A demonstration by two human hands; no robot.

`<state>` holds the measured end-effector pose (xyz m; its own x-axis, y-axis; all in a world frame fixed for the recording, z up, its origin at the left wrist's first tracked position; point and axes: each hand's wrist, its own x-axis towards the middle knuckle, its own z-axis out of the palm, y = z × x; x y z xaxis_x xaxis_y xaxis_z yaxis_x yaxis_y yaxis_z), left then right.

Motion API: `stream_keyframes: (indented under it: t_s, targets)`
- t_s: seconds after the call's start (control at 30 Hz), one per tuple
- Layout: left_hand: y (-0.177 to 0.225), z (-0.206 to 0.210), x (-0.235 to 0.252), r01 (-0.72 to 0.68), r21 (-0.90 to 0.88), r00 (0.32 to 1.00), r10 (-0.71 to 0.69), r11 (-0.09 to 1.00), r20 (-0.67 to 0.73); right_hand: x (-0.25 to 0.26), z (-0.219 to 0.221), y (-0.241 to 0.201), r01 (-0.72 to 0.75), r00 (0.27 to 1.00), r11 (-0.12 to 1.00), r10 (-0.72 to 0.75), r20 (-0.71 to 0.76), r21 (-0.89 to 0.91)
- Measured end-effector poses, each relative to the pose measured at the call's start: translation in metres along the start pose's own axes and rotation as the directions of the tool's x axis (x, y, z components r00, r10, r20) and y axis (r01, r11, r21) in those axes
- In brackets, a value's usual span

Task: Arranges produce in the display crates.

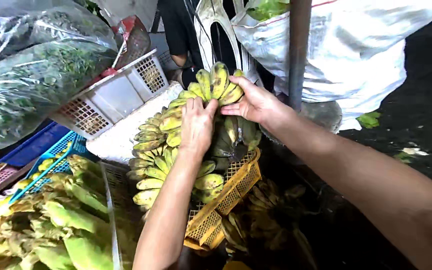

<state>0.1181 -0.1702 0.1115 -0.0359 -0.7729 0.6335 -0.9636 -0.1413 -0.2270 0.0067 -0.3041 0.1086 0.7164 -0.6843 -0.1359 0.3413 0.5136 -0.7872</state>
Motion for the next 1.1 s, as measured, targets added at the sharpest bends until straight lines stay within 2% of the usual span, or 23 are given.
stream_keyframes:
  t_s: [0.1, 0.17, 0.2, 0.27, 0.3, 0.33, 0.37, 0.5, 0.6, 0.7, 0.77, 0.83, 0.87, 0.93, 0.97, 1.0, 1.03, 1.07, 1.1]
  targets:
    - [-0.008, 0.032, 0.01, 0.018, 0.066, 0.999, -0.02, 0.998, 0.036, 0.051, -0.009, 0.013, 0.008, 1.0, 0.998, -0.007, 0.018, -0.063]
    - [-0.017, 0.06, 0.009, 0.068, 0.08, 0.986, -0.079, 0.995, 0.149, 0.086, -0.02, 0.028, 0.063, 0.996, 0.95, -0.081, -0.048, -0.307]
    - [-0.024, 0.074, -0.001, 0.097, 0.067, 0.962, -0.11, 0.993, 0.25, 0.1, -0.031, 0.041, 0.096, 0.986, 0.869, -0.15, -0.074, -0.485]
    - [-0.037, 0.097, -0.018, 0.164, 0.067, 0.856, -0.176, 0.984, 0.487, 0.124, -0.054, 0.068, 0.133, 0.964, 0.545, -0.267, -0.021, -0.828]
    - [-0.04, 0.101, -0.016, 0.209, 0.063, 0.794, -0.208, 0.976, 0.571, 0.126, -0.057, 0.074, 0.11, 0.969, 0.375, -0.248, 0.015, -0.92]
    - [-0.041, 0.103, -0.013, 0.24, 0.048, 0.762, -0.219, 0.97, 0.609, 0.126, -0.055, 0.076, 0.082, 0.978, 0.263, -0.207, 0.027, -0.961]
    - [-0.042, 0.102, -0.01, 0.263, 0.032, 0.751, -0.225, 0.964, 0.62, 0.127, -0.053, 0.077, 0.069, 0.985, 0.203, -0.171, 0.034, -0.977]
    - [-0.046, 0.103, -0.014, 0.279, -0.032, 0.782, -0.208, 0.96, 0.587, 0.128, -0.057, 0.076, 0.125, 0.985, 0.239, -0.145, 0.091, -0.963]
    - [-0.046, 0.099, -0.007, 0.343, -0.042, 0.711, -0.23, 0.939, 0.665, 0.125, -0.068, 0.069, 0.177, 0.98, 0.215, -0.132, 0.151, -0.96]
    - [-0.046, 0.092, -0.001, 0.376, -0.049, 0.675, -0.238, 0.925, 0.698, 0.111, -0.081, 0.054, 0.254, 0.951, 0.2, -0.231, 0.206, -0.946]
    - [-0.04, 0.074, -0.001, 0.359, -0.06, 0.692, -0.223, 0.931, 0.686, 0.076, -0.093, 0.041, 0.328, 0.918, 0.212, -0.3, 0.258, -0.92]
    - [-0.019, 0.043, -0.009, 0.325, -0.121, 0.756, -0.18, 0.938, 0.629, 0.023, -0.118, 0.038, 0.375, 0.905, 0.298, -0.324, 0.277, -0.878]
    - [-0.004, 0.027, -0.016, 0.283, -0.176, 0.817, -0.14, 0.943, 0.559, -0.003, -0.136, 0.038, 0.368, 0.917, 0.354, -0.29, 0.273, -0.86]
    - [0.036, 0.005, -0.045, 0.186, -0.345, 0.915, -0.035, 0.92, 0.402, -0.058, -0.185, 0.065, 0.231, 0.973, 0.434, -0.088, 0.214, -0.871]
    - [0.058, 0.003, -0.059, 0.148, -0.443, 0.929, 0.029, 0.884, 0.369, -0.073, -0.212, 0.085, 0.104, 0.988, 0.411, 0.062, 0.142, -0.906]
    - [0.08, 0.009, -0.078, 0.147, -0.525, 0.906, 0.098, 0.839, 0.411, -0.085, -0.238, 0.115, -0.053, 0.972, 0.334, 0.232, 0.027, -0.941]
    - [0.099, 0.026, -0.098, 0.172, -0.56, 0.84, 0.176, 0.811, 0.513, -0.092, -0.26, 0.149, -0.193, 0.926, 0.225, 0.365, -0.101, -0.955]
    - [0.114, 0.051, -0.115, 0.215, -0.546, 0.722, 0.244, 0.81, 0.647, -0.097, -0.274, 0.178, -0.319, 0.852, 0.128, 0.473, -0.225, -0.939]
    - [0.126, 0.082, -0.132, 0.266, -0.494, 0.564, 0.282, 0.828, 0.776, -0.103, -0.286, 0.208, -0.427, 0.771, 0.065, 0.547, -0.326, -0.902]
